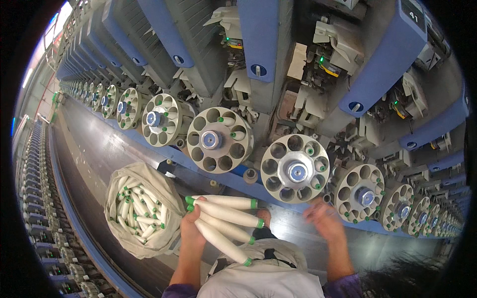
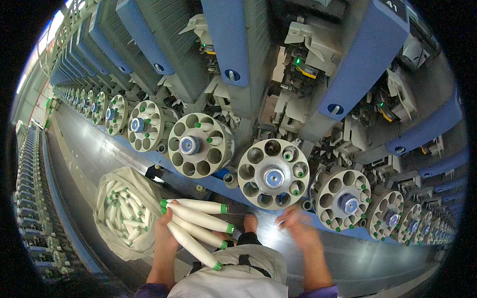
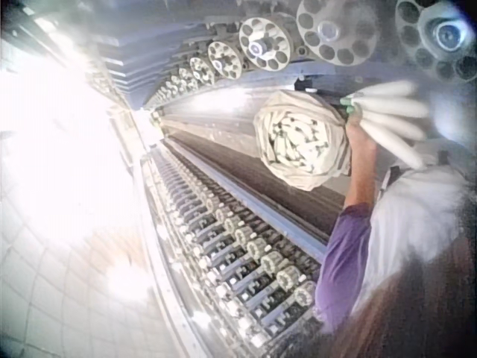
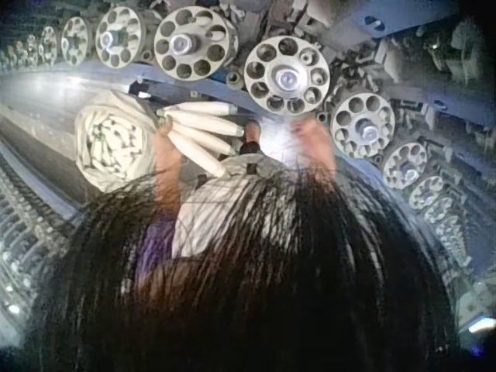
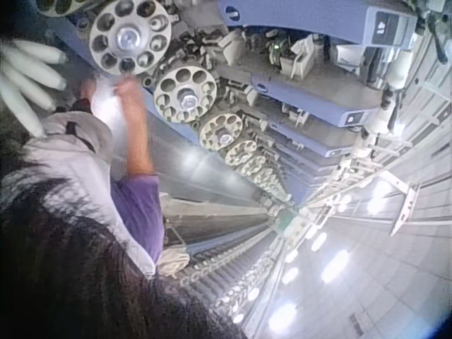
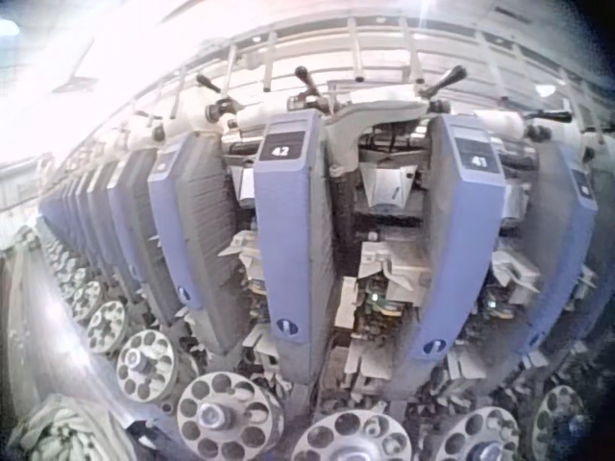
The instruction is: The person repeatedly picks white cylindrical spools with green ends from a large sack and places them into slots on rotating circular fixtures along a production line. The person works along the line, refilling the fixtures as they rotate.
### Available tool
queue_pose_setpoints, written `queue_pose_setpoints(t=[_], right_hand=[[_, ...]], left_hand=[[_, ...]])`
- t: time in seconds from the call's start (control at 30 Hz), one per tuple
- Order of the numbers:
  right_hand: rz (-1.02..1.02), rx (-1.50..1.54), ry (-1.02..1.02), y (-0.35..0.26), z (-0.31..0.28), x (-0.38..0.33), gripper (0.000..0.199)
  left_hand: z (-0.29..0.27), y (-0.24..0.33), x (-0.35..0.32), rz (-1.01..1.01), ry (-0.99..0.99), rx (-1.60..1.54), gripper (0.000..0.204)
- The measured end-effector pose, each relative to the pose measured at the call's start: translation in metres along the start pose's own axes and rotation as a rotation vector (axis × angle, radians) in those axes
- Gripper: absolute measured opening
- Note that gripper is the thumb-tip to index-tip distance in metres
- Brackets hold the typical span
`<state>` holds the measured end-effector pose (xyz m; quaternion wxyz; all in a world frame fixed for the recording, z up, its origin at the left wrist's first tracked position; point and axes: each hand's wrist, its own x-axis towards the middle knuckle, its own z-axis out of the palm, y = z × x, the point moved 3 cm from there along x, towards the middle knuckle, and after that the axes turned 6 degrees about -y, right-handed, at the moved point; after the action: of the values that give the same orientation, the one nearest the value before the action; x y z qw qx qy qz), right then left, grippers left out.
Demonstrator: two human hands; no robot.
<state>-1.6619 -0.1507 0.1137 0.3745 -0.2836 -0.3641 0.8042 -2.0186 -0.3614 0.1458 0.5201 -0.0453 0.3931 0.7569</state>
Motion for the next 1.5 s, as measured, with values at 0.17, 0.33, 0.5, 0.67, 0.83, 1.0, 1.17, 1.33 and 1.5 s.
queue_pose_setpoints(t=[0.17,0.33,0.5,0.67,0.83,1.0,1.17,1.33,1.5], right_hand=[[-0.095,0.54,0.365,-0.027,-0.025,0.056,0.017],[0.333,-0.516,-0.594,0.05,0.064,0.086,0.015],[-0.067,-1.134,-0.026,0.008,0.016,0.119,0.017],[-0.444,-1.662,-0.16,-0.016,0.024,0.128,0.02],[-0.001,-0.907,0.22,-0.048,0.028,0.121,0.027],[0.104,-0.498,-0.668,0.003,0.118,0.096,0.045],[0.599,-0.189,-0.742,0.04,0.091,0.054,0.032],[0.422,-0.354,-0.256,-0.027,-0.028,0.035,0.017],[-0.059,-0.643,0.309,-0.062,-0.002,0.037,0.015]], left_hand=[[0.033,-0.002,-0.001,-0.001,-0.163,0.101,0.048],[0.035,-0.002,0.003,0.032,-0.114,0.173,0.048],[0.037,-0.02,0.009,-0.011,-0.168,0.285,0.043],[0.093,-0.118,0.049,0.426,-0.626,1.439,0.037],[0.118,-0.11,0.043,0.137,-0.564,1.054,0.031],[0.127,-0.031,0.053,-0.253,-0.282,0.283,0.034],[0.093,0.029,0.056,-0.247,-0.133,0.136,0.032],[0.058,0.058,0.059,-0.134,-0.22,-0.048,0.031],[0.049,0.076,0.069,-0.08,-0.165,-0.087,0.031]])
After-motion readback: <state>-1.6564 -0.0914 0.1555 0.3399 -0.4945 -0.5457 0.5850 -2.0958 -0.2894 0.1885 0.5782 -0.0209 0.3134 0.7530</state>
